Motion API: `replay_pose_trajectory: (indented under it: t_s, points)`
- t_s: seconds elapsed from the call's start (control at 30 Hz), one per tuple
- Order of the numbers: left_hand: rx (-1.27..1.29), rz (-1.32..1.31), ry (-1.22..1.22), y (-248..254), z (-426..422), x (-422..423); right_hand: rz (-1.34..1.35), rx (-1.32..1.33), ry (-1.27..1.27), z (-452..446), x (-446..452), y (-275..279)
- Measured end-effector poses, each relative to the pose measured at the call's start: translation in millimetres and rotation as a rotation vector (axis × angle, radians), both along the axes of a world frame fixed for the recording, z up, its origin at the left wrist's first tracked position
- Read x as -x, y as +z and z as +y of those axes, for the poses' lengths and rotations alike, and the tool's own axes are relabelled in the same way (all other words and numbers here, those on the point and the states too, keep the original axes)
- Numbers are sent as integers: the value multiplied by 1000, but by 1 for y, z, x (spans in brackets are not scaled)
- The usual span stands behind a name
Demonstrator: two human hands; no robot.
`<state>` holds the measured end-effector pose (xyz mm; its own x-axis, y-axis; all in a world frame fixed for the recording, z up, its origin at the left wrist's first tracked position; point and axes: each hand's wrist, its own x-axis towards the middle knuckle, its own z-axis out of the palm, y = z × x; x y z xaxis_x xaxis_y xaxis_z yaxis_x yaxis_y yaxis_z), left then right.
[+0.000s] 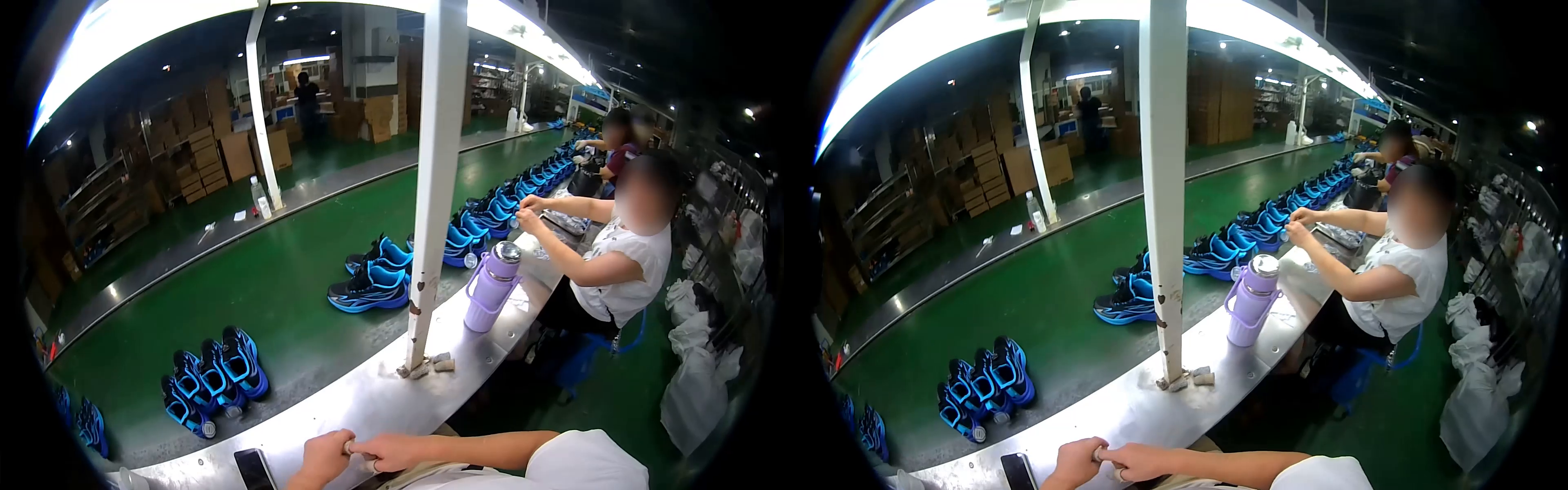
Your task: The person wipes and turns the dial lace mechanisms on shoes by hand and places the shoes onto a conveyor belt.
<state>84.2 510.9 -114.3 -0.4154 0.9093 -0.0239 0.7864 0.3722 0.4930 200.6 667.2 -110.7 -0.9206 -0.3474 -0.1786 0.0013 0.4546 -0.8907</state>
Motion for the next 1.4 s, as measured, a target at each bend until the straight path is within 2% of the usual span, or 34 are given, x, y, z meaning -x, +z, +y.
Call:
replay_pose_trajectory:
  t_s: [0.03,0.07,0.13,0.17,0.2,0.23,0.27,0.33,0.37,0.4,0.43,0.47,0.53,0.6,0.67,0.73,0.8,0.87,0.9,0.93,1.0,1.03,1.07,1.13,1.2,1.3,1.4]
  points:
    - [-62,75,43,6,11,-6,-55,208,-50,0,-2,-2]
    - [-125,143,90,13,21,-13,-128,308,-114,3,-7,1]
    - [-302,151,62,37,45,-17,-293,507,-258,19,-15,48]
    - [-491,69,39,51,58,-21,24,250,-257,35,-19,56]
    - [-547,165,42,72,69,-26,333,-2,-245,51,-25,67]
    - [-685,71,-14,93,80,-32,273,-114,-430,58,-51,133]
    - [-763,12,-57,111,87,-37,611,8,-537,73,-65,142]
    - [-828,-114,-8,110,97,-41,1013,262,-953,99,-92,193]
    - [-768,-223,-18,100,98,-40,1219,341,-1147,112,-105,218]
    - [-714,-319,-6,89,99,-41,1352,280,-1171,115,-114,256]
    - [-696,-337,-7,84,99,-43,1368,274,-1144,138,-120,263]
    - [-672,-366,9,76,97,-48,1277,393,-1154,150,-124,265]
    - [-657,-407,6,61,91,-57,1233,205,-1023,143,-128,262]
    - [-646,-392,1,54,85,-64,1036,253,-893,138,-122,218]
    - [-539,-306,-42,25,80,-60,862,261,-743,119,-111,176]
    - [-470,-291,-71,19,75,-63,468,-126,-779,101,-103,160]
    - [-412,-331,-61,1,60,-75,387,-84,-769,93,-88,116]
    - [-414,-355,-73,-13,63,-75,351,-344,-644,73,-88,101]
    - [-408,-374,-80,-28,66,-75,516,-395,-528,62,-88,99]
    - [-354,-333,-106,-32,68,-75,344,-446,-423,64,-89,91]
    - [-217,-335,-174,-29,72,-77,172,-480,-386,57,-93,89]
    - [-210,-326,-154,-29,74,-78,303,-476,-397,57,-94,76]
    - [-198,-329,-132,-28,79,-81,274,-539,-378,59,-99,74]
    - [-367,-394,-150,-24,78,-84,323,-570,-359,63,-106,63]
    - [-391,-191,-160,-30,78,-82,275,-540,-402,58,-115,60]
    - [-418,-140,-154,-47,78,-78,110,-568,-411,59,-117,68]
    - [-531,-46,-36,-56,71,-75,145,-558,-400,61,-119,56]
